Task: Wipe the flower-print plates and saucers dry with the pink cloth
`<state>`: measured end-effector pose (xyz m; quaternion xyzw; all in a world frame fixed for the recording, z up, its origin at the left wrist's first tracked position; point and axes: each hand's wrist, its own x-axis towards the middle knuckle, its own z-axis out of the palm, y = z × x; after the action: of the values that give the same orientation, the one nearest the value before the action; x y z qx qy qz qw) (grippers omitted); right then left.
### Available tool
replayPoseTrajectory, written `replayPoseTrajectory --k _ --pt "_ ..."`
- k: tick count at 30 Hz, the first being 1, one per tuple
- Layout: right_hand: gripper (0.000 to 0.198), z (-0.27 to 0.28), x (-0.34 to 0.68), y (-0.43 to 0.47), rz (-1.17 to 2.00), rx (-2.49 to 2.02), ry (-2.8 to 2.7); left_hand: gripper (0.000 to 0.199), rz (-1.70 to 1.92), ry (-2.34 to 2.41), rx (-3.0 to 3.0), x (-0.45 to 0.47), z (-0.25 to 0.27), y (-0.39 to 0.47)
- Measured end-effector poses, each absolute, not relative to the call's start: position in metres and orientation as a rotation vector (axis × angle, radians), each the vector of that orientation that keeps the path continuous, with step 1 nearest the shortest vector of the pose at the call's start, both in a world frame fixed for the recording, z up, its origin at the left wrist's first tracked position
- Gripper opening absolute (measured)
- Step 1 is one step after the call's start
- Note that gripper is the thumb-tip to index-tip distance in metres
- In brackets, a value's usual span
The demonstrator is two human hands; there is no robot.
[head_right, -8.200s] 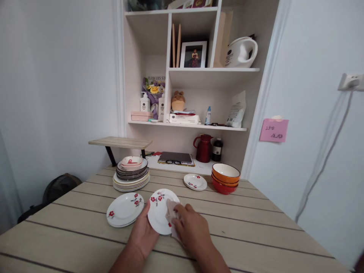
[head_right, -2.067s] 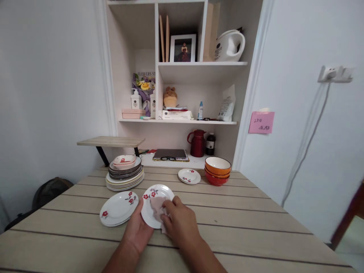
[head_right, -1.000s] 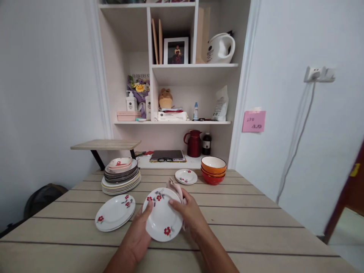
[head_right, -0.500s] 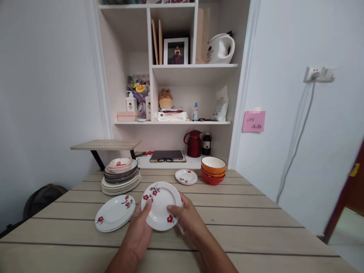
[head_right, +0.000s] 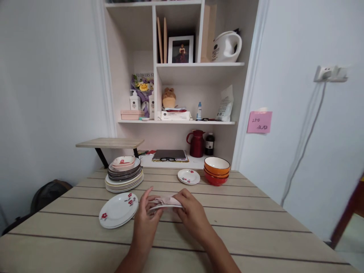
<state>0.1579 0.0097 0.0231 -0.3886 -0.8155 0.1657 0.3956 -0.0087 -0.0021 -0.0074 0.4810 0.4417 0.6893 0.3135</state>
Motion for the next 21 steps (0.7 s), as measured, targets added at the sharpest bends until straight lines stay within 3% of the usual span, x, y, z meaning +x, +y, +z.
replayPoseTrajectory --k 2,4,6,11,16,21 --pt "0.011 0.026 0.159 0.010 0.481 -0.974 -2.030 0.052 1.783 1.196 1.309 -0.009 -0.008 0.000" --pt "0.006 0.030 0.160 0.010 0.519 -0.989 -1.997 0.023 1.717 1.242 1.399 -0.010 -0.006 -0.001" --pt "0.002 0.033 0.160 0.009 0.564 -0.990 -1.963 0.012 1.702 1.267 1.434 -0.011 -0.003 -0.002" --pt "0.008 0.031 0.158 0.008 0.763 -0.974 -1.771 0.023 1.741 1.230 1.304 -0.014 0.000 -0.002" --pt "0.040 0.032 0.144 0.004 1.172 -0.777 -1.473 0.039 1.685 1.103 1.036 -0.011 -0.004 -0.001" --pt "0.054 0.032 0.128 0.003 1.219 -0.710 -1.311 0.045 1.717 0.924 0.745 -0.005 -0.007 0.000"
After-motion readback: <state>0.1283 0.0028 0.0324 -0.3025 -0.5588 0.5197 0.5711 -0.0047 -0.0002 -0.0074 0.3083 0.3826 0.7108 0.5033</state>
